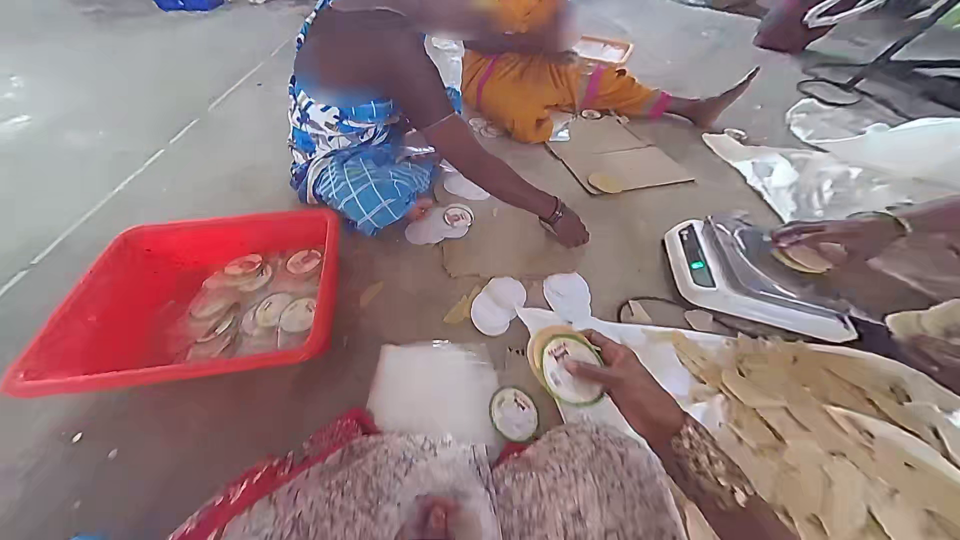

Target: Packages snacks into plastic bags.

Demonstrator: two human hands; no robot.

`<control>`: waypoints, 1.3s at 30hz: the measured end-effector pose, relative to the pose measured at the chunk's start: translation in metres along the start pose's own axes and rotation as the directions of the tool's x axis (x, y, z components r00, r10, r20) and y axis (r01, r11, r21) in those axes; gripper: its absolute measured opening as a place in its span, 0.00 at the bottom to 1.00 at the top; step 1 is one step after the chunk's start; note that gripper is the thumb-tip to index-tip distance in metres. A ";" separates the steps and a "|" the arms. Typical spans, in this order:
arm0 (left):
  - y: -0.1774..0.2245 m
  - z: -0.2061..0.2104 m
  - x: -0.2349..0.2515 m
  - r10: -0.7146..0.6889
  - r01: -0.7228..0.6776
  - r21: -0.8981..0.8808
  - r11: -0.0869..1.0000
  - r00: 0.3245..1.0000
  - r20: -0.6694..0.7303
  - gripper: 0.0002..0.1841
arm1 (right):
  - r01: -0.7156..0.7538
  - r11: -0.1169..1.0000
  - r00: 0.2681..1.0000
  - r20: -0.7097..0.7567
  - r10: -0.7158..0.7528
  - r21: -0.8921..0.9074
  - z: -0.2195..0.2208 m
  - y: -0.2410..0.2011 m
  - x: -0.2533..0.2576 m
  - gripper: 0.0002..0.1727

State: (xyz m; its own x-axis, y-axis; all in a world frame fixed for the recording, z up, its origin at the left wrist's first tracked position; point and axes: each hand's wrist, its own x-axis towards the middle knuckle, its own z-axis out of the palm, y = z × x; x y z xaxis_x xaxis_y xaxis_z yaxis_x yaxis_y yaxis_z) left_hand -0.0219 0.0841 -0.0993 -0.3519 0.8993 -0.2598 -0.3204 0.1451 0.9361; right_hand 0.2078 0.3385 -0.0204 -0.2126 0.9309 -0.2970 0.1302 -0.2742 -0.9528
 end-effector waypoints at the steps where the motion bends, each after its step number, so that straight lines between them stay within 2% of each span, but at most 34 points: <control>1: 0.001 0.003 -0.001 -0.013 0.013 -0.036 0.999 1.000 0.009 0.15 | -0.020 0.998 1.000 0.018 0.020 0.052 0.003 0.004 -0.033 0.23; 4: 0.009 0.024 -0.009 -0.126 0.170 -0.272 0.947 0.977 0.171 0.19 | -0.057 0.988 0.998 0.044 0.051 0.145 0.009 0.020 -0.115 0.29; 7: 0.013 0.051 -0.024 -0.280 0.404 -0.323 0.856 0.887 0.367 0.20 | -0.083 0.980 0.997 0.023 0.080 0.182 0.019 0.040 -0.173 0.33; 9: 0.010 0.064 -0.036 -0.382 0.527 -0.320 0.787 0.824 0.418 0.18 | -0.058 0.993 0.997 -0.042 0.063 0.101 0.025 0.058 -0.197 0.36; 10: 0.009 0.070 -0.041 -0.414 0.553 -0.318 0.770 0.813 0.410 0.18 | -0.009 1.000 0.995 -0.099 0.007 -0.020 0.027 0.068 -0.205 0.38; 11: 0.006 0.073 -0.045 -0.424 0.556 -0.315 0.769 0.813 0.399 0.17 | 0.057 0.976 0.983 -0.157 -0.091 -0.210 0.027 0.079 -0.212 0.40; 13: -0.001 0.074 -0.047 -0.381 0.515 -0.281 0.810 0.826 0.416 0.17 | 0.161 0.792 0.934 -0.168 -0.315 -0.589 0.026 0.092 -0.223 0.39; 15: -0.002 0.074 -0.048 -0.338 0.464 -0.213 0.860 0.830 0.443 0.17 | 0.224 0.610 0.889 -0.097 -0.448 -0.760 0.027 0.095 -0.230 0.30; 17: -0.001 0.075 -0.049 -0.316 0.422 -0.153 0.893 0.833 0.453 0.18 | 0.261 0.566 0.885 -0.041 -0.464 -0.782 0.028 0.099 -0.233 0.21; 18: 0.002 0.075 -0.050 -0.317 0.408 -0.120 0.905 0.836 0.447 0.18 | 0.266 0.569 0.898 -0.014 -0.440 -0.778 0.028 0.099 -0.236 0.22; 21: 0.009 0.079 -0.054 -0.322 0.390 -0.075 0.918 0.841 0.434 0.19 | 0.280 0.557 0.911 0.033 -0.411 -0.782 0.027 0.096 -0.243 0.41; 22: 0.012 0.080 -0.057 -0.328 0.391 -0.065 0.918 0.841 0.431 0.19 | 0.280 0.557 0.911 0.033 -0.411 -0.782 0.026 0.096 -0.245 0.43; 28: 0.017 0.086 -0.066 -0.302 0.322 0.023 0.946 0.855 0.423 0.19 | 0.337 0.645 0.906 0.049 -0.421 -0.685 0.014 0.095 -0.250 0.24; 30: 0.012 0.085 -0.063 -0.279 0.265 0.093 0.960 0.866 0.414 0.19 | 0.335 0.694 0.904 0.009 -0.427 -0.637 0.010 0.094 -0.249 0.18; 32: 0.010 0.085 -0.063 -0.266 0.238 0.118 0.964 0.875 0.406 0.18 | 0.272 0.752 0.908 -0.099 -0.407 -0.600 0.005 0.091 -0.248 0.16; 34: 0.009 0.086 -0.063 -0.258 0.232 0.114 0.966 0.880 0.399 0.16 | 0.210 0.775 0.877 -0.236 -0.419 -0.596 0.001 0.087 -0.248 0.22; 35: 0.009 0.086 -0.063 -0.258 0.232 0.113 0.966 0.881 0.397 0.15 | 0.203 0.751 0.839 -0.284 -0.465 -0.628 0.000 0.084 -0.249 0.26; 36: 0.009 0.085 -0.063 -0.263 0.234 0.121 0.965 0.884 0.387 0.14 | 0.213 0.694 0.787 -0.300 -0.539 -0.687 -0.002 0.082 -0.250 0.27; 38: 0.009 0.086 -0.063 -0.279 0.244 0.142 0.959 0.893 0.352 0.12 | 0.289 0.533 0.692 -0.211 -0.690 -0.795 -0.005 0.079 -0.253 0.19; 39: 0.009 0.086 -0.063 -0.275 0.240 0.141 0.960 0.897 0.346 0.12 | 0.323 0.464 0.687 -0.132 -0.714 -0.825 -0.004 0.079 -0.254 0.16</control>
State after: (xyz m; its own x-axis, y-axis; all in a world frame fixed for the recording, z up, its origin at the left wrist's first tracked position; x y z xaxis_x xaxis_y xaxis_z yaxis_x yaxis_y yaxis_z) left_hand 0.0735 0.0645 -0.0545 0.0770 0.9094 -0.4088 -0.2678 0.4138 0.8701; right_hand 0.2755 0.0816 -0.0196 -0.1113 0.8676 0.4847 0.7905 0.3729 -0.4859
